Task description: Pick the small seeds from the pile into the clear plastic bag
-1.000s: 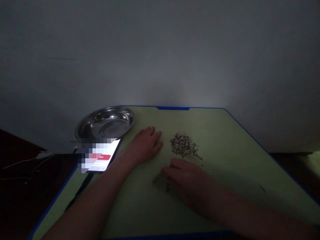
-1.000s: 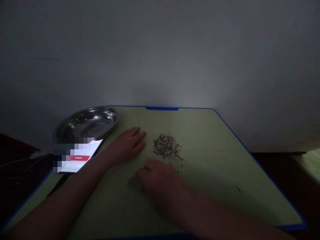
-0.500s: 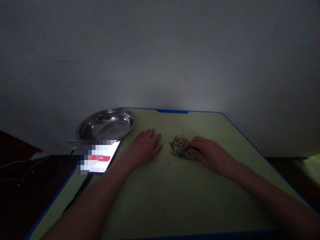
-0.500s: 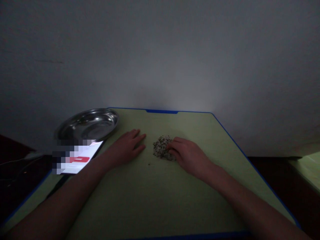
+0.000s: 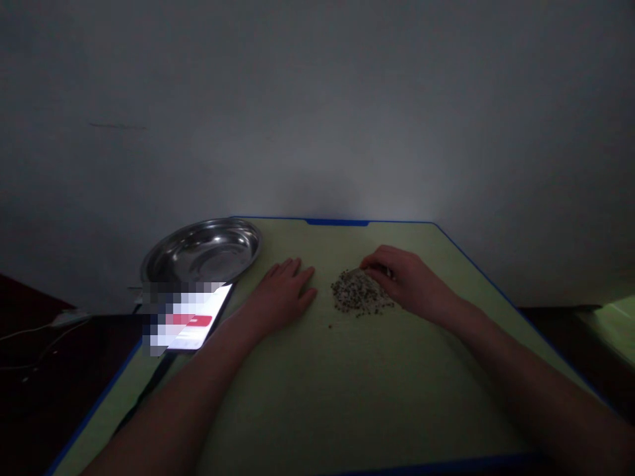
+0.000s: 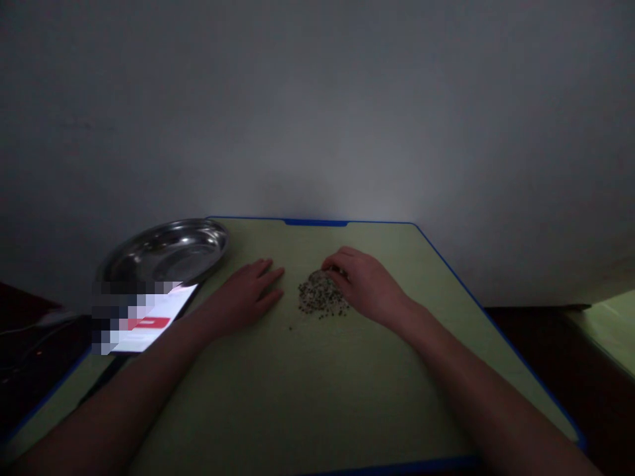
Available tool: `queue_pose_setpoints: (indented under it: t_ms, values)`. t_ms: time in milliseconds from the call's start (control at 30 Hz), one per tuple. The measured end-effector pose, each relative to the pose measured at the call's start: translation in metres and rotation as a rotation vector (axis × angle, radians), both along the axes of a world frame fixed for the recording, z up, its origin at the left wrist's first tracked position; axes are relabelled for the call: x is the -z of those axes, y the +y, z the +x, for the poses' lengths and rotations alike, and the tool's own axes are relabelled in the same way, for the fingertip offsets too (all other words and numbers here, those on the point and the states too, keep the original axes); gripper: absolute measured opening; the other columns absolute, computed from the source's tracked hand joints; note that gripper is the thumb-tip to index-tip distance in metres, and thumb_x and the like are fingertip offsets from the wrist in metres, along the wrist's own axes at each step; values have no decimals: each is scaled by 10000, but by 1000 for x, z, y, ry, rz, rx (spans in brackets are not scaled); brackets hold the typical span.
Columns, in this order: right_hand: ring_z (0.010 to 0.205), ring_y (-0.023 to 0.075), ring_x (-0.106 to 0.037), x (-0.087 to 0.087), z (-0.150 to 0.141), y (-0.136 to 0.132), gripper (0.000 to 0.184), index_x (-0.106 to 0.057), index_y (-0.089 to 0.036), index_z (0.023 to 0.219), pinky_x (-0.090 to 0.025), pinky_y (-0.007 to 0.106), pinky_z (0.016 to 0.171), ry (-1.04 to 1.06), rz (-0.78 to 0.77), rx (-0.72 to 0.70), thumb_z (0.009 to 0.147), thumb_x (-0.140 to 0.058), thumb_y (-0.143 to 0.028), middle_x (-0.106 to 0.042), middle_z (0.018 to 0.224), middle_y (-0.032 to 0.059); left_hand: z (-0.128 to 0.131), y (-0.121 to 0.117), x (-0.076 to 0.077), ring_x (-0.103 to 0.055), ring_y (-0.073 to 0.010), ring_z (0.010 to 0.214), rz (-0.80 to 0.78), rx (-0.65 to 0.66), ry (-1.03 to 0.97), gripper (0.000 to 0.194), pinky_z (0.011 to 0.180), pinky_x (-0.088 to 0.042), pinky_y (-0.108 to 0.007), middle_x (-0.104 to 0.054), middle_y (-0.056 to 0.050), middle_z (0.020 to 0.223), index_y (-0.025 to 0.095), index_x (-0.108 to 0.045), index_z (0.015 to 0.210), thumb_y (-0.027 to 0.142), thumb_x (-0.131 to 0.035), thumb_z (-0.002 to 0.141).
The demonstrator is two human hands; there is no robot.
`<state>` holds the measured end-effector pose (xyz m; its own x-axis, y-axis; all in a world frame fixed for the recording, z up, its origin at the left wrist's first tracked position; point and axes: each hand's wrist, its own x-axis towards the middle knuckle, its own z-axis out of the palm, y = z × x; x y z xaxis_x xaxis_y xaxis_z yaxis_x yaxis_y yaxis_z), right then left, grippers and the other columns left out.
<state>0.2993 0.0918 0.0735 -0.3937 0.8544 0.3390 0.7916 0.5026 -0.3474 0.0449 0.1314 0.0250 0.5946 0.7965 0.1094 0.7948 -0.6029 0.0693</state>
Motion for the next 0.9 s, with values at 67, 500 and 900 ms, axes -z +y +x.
queue_pose_setpoints:
  t_ms: [67,500,900]
  values:
    - [793,180,-604,-3,7,4,160,-660,-174,931,-453,321,722,23,-16,51,918,-509,-225,-676,883,63,0,0,0,-462,-318,1317,-9,4,-5,484,1075,-371,-495,-484,-188,1444,162,-516,1362,392,-410,949]
    - [510,171,-543,22,164,-49,301,-559,-187,883,-446,333,518,380,-356,625,738,-618,-444,-600,603,15,0,5,0,-475,-332,1290,-6,17,0,511,1063,-384,-500,-500,-210,1412,131,-519,1365,393,-369,952]
    - [487,134,-503,35,128,-59,301,-586,-178,916,-398,273,467,457,-480,428,778,-612,-445,-593,581,-10,0,8,0,-470,-335,1301,-21,11,38,552,1077,-371,-475,-463,-224,1446,103,-510,1387,406,-365,949]
